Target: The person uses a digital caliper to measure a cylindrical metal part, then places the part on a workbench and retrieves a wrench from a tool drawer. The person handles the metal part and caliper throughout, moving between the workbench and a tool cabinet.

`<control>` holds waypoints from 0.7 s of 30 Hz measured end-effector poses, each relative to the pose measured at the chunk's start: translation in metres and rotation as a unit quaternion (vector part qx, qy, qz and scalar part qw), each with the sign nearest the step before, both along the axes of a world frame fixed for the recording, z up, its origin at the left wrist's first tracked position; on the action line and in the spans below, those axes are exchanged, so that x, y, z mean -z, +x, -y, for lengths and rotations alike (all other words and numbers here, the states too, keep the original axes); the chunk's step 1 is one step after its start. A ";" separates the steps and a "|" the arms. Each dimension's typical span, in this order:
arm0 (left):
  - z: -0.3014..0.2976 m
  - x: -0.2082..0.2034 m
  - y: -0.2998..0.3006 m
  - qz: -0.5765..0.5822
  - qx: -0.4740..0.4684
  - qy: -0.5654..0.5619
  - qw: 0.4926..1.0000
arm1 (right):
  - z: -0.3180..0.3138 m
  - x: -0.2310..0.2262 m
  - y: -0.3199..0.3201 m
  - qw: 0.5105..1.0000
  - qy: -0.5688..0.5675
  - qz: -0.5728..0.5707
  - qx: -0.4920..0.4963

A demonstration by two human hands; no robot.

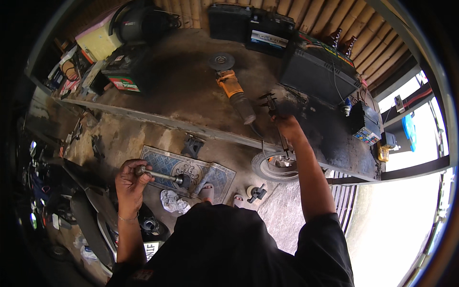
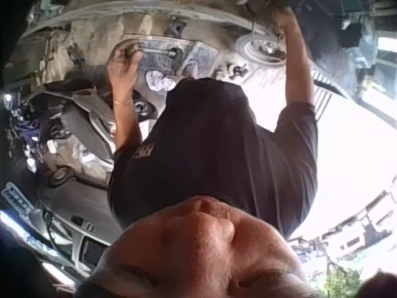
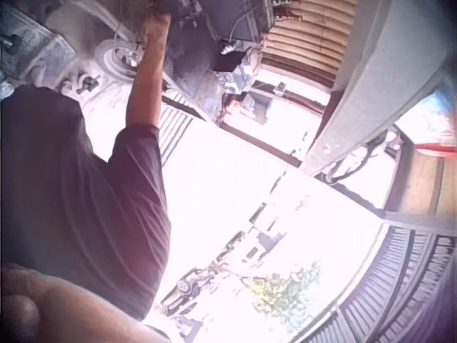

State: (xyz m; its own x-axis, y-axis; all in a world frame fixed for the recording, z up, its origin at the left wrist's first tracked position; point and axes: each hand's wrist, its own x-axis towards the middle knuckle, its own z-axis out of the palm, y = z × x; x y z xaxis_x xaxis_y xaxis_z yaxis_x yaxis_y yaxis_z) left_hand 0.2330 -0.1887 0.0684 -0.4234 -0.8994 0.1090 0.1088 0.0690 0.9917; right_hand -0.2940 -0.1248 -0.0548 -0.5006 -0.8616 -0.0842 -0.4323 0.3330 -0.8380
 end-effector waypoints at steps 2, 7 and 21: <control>0.000 0.005 0.014 -0.048 -0.044 0.068 0.996 | 0.004 0.001 -0.006 0.997 0.033 -0.065 -0.010; 0.011 0.017 0.043 -0.167 -0.107 0.193 0.961 | -0.013 -0.037 -0.002 0.989 0.129 0.048 0.048; 0.005 0.037 0.064 -0.295 -0.133 0.363 0.874 | 0.005 -0.109 0.320 0.914 -0.124 0.266 -0.281</control>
State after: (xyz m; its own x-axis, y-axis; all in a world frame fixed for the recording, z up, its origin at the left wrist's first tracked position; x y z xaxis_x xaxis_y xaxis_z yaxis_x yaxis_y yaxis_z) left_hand 0.2965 -0.1935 0.0316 -0.2520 -0.8801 -0.4023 0.6918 -0.4546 0.5611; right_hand 0.0259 -0.1300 0.0546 0.0824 -0.9956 0.0456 0.0142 -0.0445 -0.9989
